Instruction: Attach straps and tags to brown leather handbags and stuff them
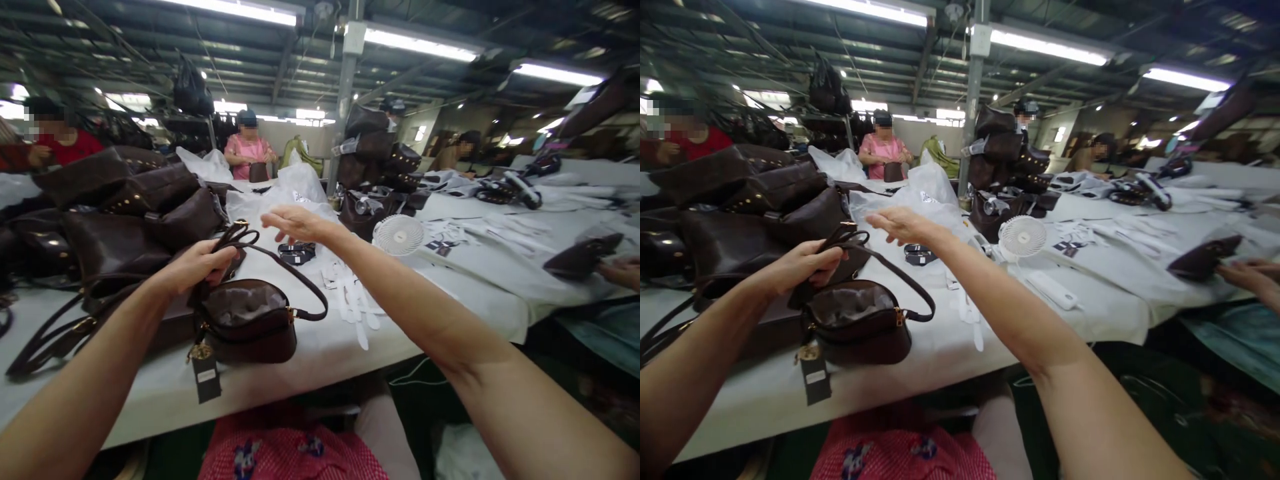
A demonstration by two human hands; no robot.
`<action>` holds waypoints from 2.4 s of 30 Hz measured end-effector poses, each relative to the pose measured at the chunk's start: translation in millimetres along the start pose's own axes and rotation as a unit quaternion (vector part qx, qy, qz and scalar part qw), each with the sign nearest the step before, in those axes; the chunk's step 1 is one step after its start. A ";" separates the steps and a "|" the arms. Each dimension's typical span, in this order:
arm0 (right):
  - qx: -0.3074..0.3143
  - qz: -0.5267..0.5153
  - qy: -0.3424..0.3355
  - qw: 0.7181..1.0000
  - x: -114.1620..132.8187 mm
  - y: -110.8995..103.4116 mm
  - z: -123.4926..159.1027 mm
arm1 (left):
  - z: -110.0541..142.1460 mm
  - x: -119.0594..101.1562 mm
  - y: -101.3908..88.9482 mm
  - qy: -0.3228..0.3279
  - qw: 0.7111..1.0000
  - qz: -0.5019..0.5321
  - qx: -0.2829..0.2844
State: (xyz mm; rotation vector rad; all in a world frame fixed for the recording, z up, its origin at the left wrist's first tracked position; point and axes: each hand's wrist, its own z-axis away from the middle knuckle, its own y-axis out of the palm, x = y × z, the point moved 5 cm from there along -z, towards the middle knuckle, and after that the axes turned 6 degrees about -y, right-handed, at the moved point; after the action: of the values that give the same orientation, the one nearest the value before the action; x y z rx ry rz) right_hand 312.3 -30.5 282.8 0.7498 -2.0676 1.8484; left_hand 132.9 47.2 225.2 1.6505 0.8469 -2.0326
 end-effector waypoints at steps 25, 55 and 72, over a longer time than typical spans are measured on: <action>-0.057 0.151 0.422 0.892 -230.2 106.1 136.5 | -32.4 18.9 9.8 0.045 0.956 0.235 -0.169; -0.096 -0.457 0.144 0.872 9.0 100.8 113.4 | -14.4 -1.1 40.0 0.071 0.993 -0.047 -0.085; -0.154 -0.376 0.153 0.901 13.0 111.7 24.5 | 23.1 -18.6 51.2 0.122 0.903 -0.396 -0.109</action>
State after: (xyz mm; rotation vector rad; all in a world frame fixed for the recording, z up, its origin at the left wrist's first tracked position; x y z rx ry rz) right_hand 244.6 -51.1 192.0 0.9222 -1.5003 1.0919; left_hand 152.8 -7.6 235.4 1.5930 2.0228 -2.0837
